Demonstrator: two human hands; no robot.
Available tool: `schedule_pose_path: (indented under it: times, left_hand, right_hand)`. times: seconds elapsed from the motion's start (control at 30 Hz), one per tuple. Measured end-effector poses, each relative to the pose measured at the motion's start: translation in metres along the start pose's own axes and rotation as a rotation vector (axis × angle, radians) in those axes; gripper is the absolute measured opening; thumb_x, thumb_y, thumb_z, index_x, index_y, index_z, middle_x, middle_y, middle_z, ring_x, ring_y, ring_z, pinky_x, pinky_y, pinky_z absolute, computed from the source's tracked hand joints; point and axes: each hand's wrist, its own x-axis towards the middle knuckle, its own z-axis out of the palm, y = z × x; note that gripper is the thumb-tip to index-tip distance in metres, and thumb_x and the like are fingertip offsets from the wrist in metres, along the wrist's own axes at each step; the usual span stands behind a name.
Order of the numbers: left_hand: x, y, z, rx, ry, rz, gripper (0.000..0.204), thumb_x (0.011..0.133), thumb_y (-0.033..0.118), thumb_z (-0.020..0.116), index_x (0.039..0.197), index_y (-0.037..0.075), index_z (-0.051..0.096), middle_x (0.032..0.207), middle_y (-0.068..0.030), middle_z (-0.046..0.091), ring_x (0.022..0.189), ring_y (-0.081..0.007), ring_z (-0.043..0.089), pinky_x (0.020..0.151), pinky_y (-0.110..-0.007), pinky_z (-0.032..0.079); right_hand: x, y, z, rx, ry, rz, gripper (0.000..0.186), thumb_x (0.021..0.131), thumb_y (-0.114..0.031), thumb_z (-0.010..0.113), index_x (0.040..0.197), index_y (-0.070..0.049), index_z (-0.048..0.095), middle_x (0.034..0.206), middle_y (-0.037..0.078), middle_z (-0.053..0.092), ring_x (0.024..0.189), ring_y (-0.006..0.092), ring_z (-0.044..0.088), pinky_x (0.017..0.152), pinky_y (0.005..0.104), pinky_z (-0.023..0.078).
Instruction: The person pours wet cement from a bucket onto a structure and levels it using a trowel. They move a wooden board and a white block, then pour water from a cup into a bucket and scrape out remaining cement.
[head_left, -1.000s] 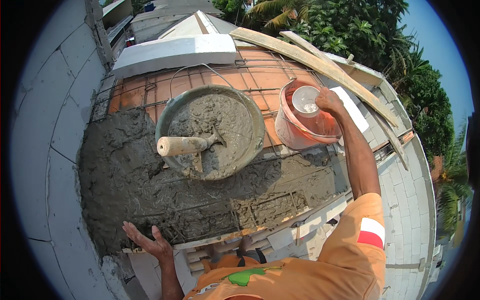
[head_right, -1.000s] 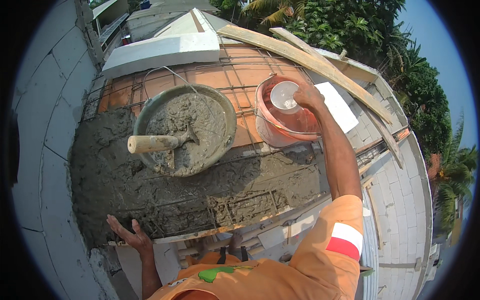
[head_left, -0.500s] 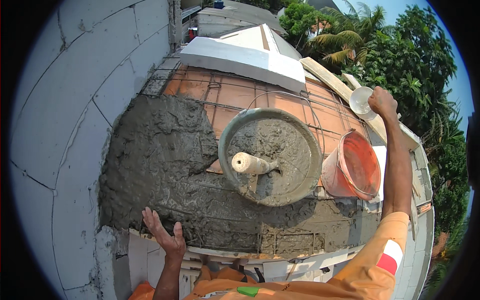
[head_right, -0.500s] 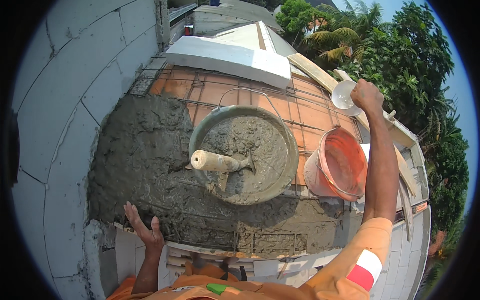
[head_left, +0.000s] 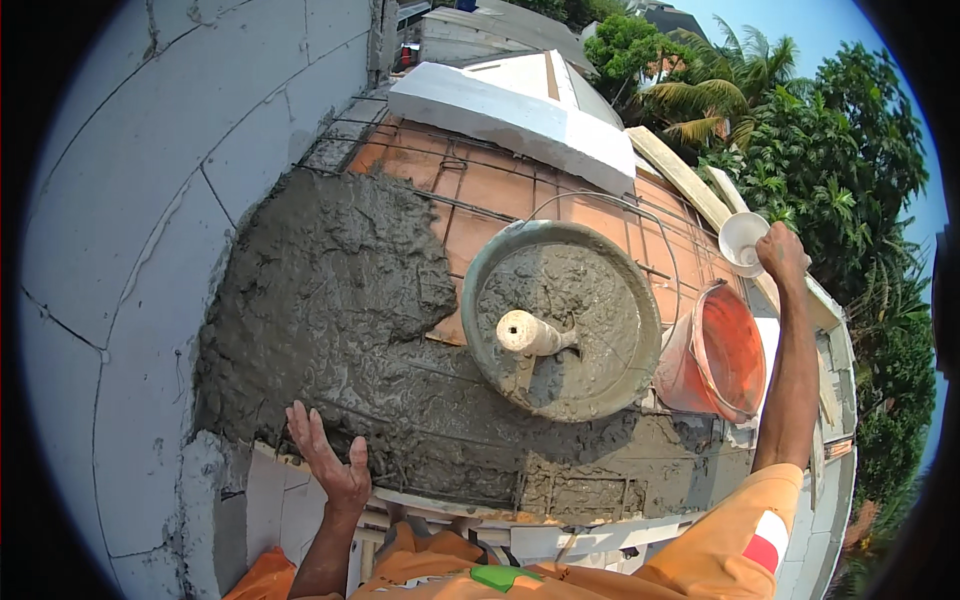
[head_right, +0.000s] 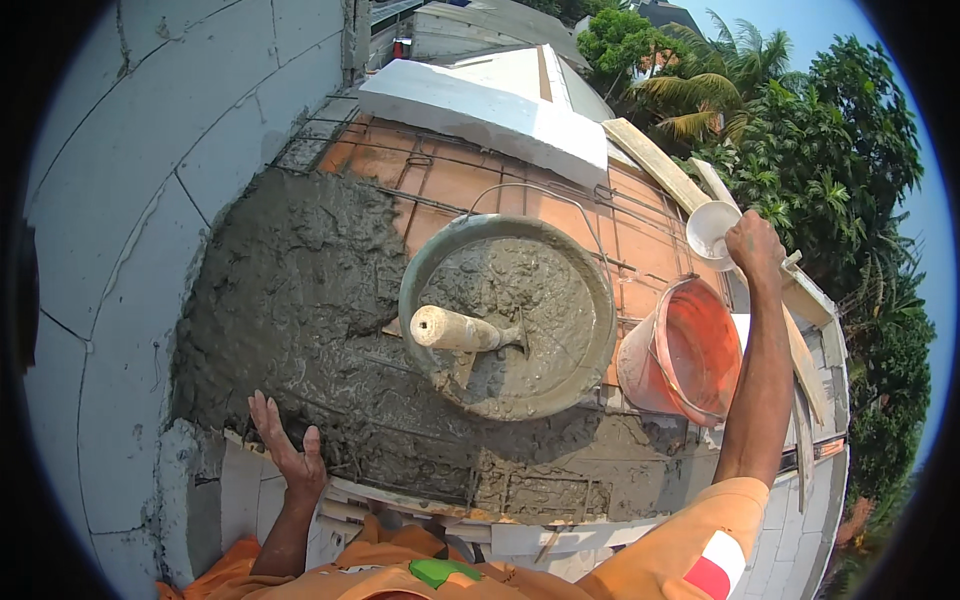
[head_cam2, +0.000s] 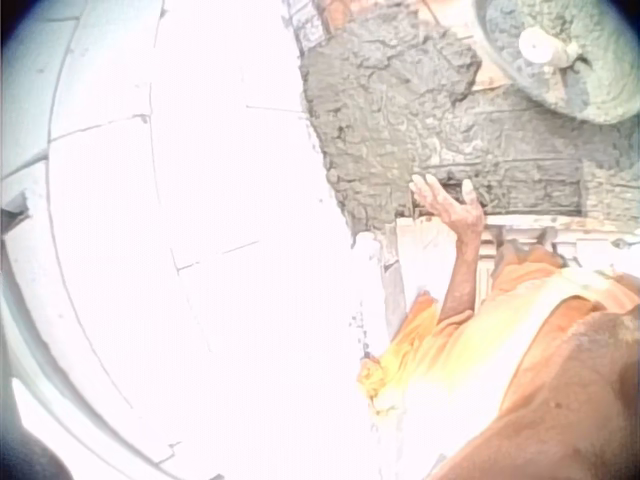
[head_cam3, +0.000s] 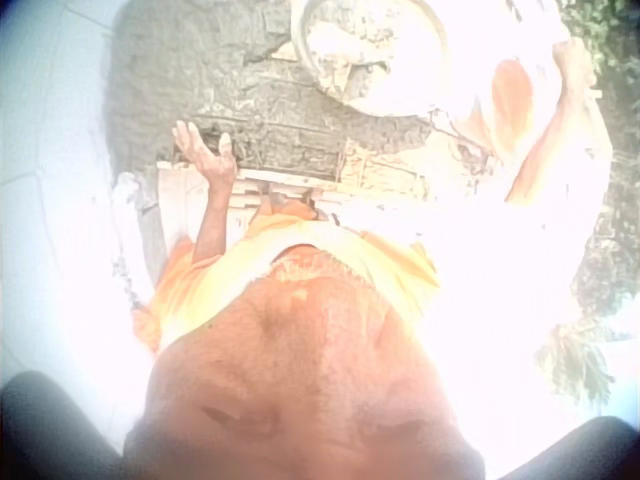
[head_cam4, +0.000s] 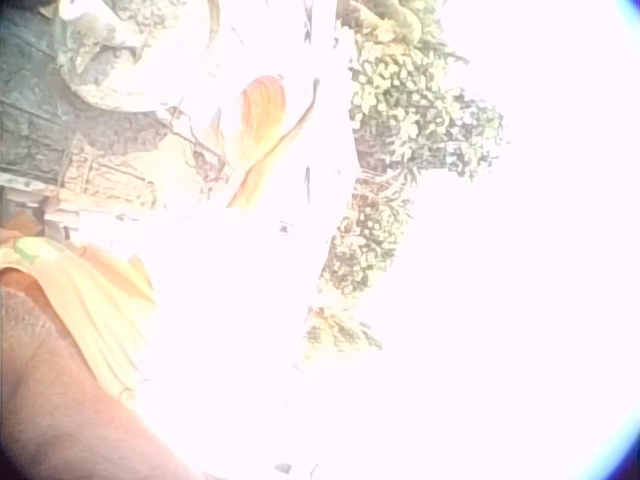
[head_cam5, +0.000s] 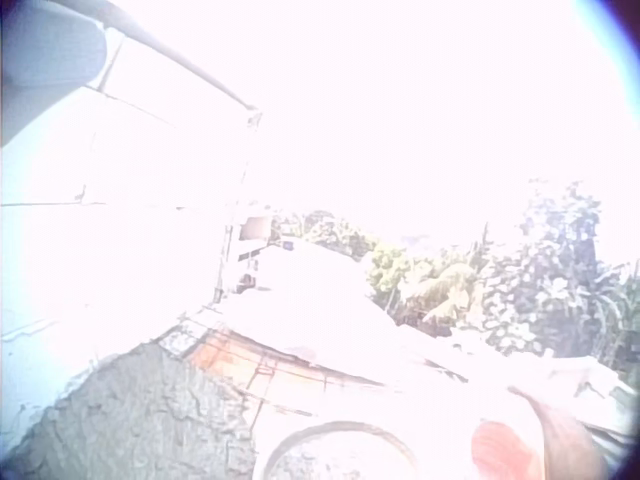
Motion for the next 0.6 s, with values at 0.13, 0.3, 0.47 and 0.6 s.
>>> schedule_pose_path:
  times: [0.13, 0.3, 0.47, 0.6]
  left_hand:
    - [-0.001, -0.001, -0.002, -0.005, -0.01, 0.007, 0.066, 0.096, 0.034, 0.052, 0.146, 0.001, 0.025, 0.151, -0.0262, 0.022, 0.14, -0.0461, 0.018, 0.111, -0.061, 0.015]
    - [-0.004, 0.0, -0.003, -0.023, 0.023, 0.01, 0.068, 0.096, 0.035, 0.052, 0.147, 0.0, 0.024, 0.152, -0.026, 0.02, 0.141, -0.0463, 0.016, 0.111, -0.06, 0.015]
    - [-0.006, -0.001, -0.003, -0.004, 0.046, 0.014, 0.068, 0.096, 0.036, 0.051, 0.147, 0.0, 0.023, 0.152, -0.0252, 0.02, 0.142, -0.0463, 0.014, 0.112, -0.06, 0.014]
    - [-0.004, 0.002, 0.004, -0.02, 0.006, 0.03, 0.068, 0.096, 0.036, 0.051, 0.146, 0.001, 0.023, 0.152, -0.0246, 0.019, 0.142, -0.0454, 0.012, 0.112, -0.059, 0.013]
  right_hand:
    - [-0.026, 0.058, -0.007, -0.132, 0.009, 0.05, 0.023, 0.081, -0.018, 0.051, 0.094, -0.002, 0.061, 0.098, 0.023, 0.066, 0.094, 0.042, 0.064, 0.079, 0.0539, 0.049]
    - [-0.02, 0.063, -0.008, -0.172, 0.01, 0.093, 0.023, 0.083, -0.019, 0.052, 0.094, -0.002, 0.063, 0.098, 0.023, 0.067, 0.094, 0.0399, 0.065, 0.079, 0.0523, 0.051]
    - [-0.001, -0.023, -0.012, -0.166, 0.14, -0.071, 0.022, 0.087, -0.015, 0.051, 0.092, -0.004, 0.07, 0.092, 0.019, 0.07, 0.087, 0.0356, 0.069, 0.072, 0.0463, 0.056]
    - [-0.002, -0.026, 0.007, -0.304, 0.199, -0.098, 0.022, 0.088, -0.012, 0.051, 0.086, -0.005, 0.072, 0.09, 0.015, 0.071, 0.082, 0.0295, 0.071, 0.069, 0.043, 0.057]
